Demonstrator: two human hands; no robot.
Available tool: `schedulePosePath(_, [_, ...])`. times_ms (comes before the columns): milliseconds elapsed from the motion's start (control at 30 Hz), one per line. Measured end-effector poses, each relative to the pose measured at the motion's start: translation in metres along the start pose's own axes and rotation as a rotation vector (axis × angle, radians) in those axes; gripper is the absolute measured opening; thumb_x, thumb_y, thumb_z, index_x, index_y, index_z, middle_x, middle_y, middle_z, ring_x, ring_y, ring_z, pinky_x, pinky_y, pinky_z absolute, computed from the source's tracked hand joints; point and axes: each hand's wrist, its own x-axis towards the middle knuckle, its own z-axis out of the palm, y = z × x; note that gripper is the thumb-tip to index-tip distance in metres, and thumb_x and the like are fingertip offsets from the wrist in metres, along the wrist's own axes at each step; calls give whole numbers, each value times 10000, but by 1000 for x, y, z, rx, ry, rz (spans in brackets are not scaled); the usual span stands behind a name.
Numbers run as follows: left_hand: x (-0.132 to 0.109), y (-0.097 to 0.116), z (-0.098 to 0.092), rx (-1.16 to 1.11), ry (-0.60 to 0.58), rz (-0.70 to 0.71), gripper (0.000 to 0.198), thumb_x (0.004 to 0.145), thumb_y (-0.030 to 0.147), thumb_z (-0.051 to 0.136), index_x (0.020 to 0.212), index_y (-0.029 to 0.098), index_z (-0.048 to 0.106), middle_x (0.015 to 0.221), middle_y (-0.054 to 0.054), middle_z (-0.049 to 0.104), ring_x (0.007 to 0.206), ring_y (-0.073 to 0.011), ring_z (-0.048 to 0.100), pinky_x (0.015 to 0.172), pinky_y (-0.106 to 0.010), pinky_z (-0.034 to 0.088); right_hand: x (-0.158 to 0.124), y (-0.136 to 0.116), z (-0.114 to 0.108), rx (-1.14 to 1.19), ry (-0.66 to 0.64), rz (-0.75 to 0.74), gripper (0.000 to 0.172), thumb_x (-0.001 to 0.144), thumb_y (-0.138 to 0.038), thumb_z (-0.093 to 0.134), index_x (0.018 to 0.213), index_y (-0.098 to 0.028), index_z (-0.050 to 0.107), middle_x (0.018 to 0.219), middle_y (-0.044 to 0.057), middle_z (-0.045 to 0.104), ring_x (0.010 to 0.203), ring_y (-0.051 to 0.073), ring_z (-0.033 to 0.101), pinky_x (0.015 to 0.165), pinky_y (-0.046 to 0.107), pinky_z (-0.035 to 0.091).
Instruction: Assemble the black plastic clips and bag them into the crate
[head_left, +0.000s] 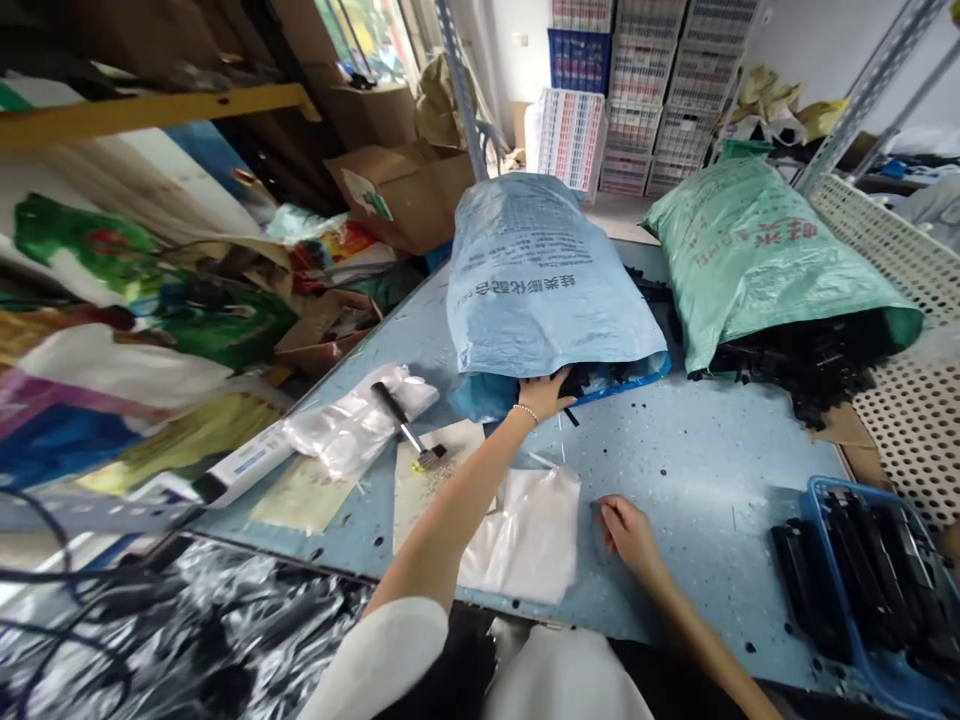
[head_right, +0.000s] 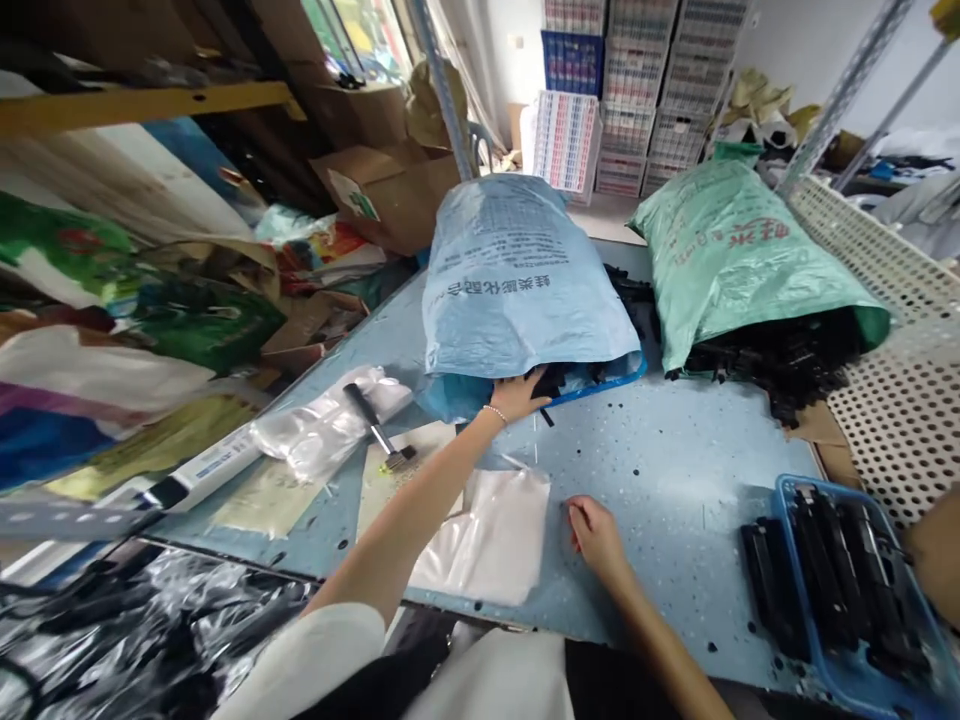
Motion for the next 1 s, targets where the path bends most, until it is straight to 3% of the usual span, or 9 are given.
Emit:
schedulePosePath(133, [-27,26,32,77,208,2,470,963,227,563,1428,286,596,1684,-156,284,1535,-448,240,1197,-703,169,3,-10,-8,32,-115,45,344,837,-519,619,971,-207,673,765,5,653,525,143,591,482,289,467])
schedulePosePath(200, [-36,30,27,15,244,17,382,976,203,527,1326,250,672,1660,-137,348,1546,-412,244,1233,-658,156,3,-17,-16,105,-155,71,383,799,-530,649,983,-194,665,777,4,660,563,142,605,507,284,484])
schedulePosePath(300, [-55,38,5,-287,236,49,351,988,199,501,1294,197,673,1473,-156,581,1434,-347,459,1217,-559,305,-1,-32,-32,174,-102,33,402,800,-508,671,1048,-191,662,837,18,678,641,143,621,576,286,513])
schedulePosePath(367, [-77,51,-5,-648,159,33,367,1001,259,495,1330,182,638,1275,-140,699,1232,-295,629,1107,-479,463,-6,-47,-42,204,-8,-66,433,828,-489,667,1166,-219,643,1001,51,688,728,150,637,629,296,533])
schedulePosePath(433, [-106,71,-6,-1057,-45,-38,390,999,369,512,1321,184,629,1092,-109,743,977,-245,710,916,-407,573,-12,-64,-49,217,61,-194,501,866,-484,641,1315,-272,576,1224,81,643,836,165,647,664,301,539])
schedulePosePath(567, [-170,118,10,-1586,-507,-311,566,890,649,604,1167,159,668,857,-80,711,616,-159,636,590,-297,547,-25,-92,-51,75,139,-372,398,933,-427,588,1307,-290,577,1198,71,619,883,177,612,710,307,518])
schedulePosePath(700, [-212,142,14,-1769,-483,-403,770,735,795,683,1203,186,628,862,-48,678,611,-134,594,543,-259,497,-41,-100,-49,-146,196,-503,170,992,-332,502,1015,-245,646,936,36,617,846,178,601,778,325,510])
schedulePosePath(800, [-225,142,7,-1761,-396,-342,685,692,667,813,1146,192,616,856,-19,657,633,-118,575,567,-245,483,-52,-102,-52,-331,192,-594,201,1006,-328,490,1115,-246,638,1010,62,642,839,187,606,795,346,512])
schedulePosePath(1000, [-235,139,6,-1631,-587,-392,588,727,699,758,882,150,618,592,8,570,495,-111,523,487,-232,416,-36,-109,-73,-727,109,-756,301,1031,-411,502,833,-230,639,787,57,606,758,202,566,727,342,466])
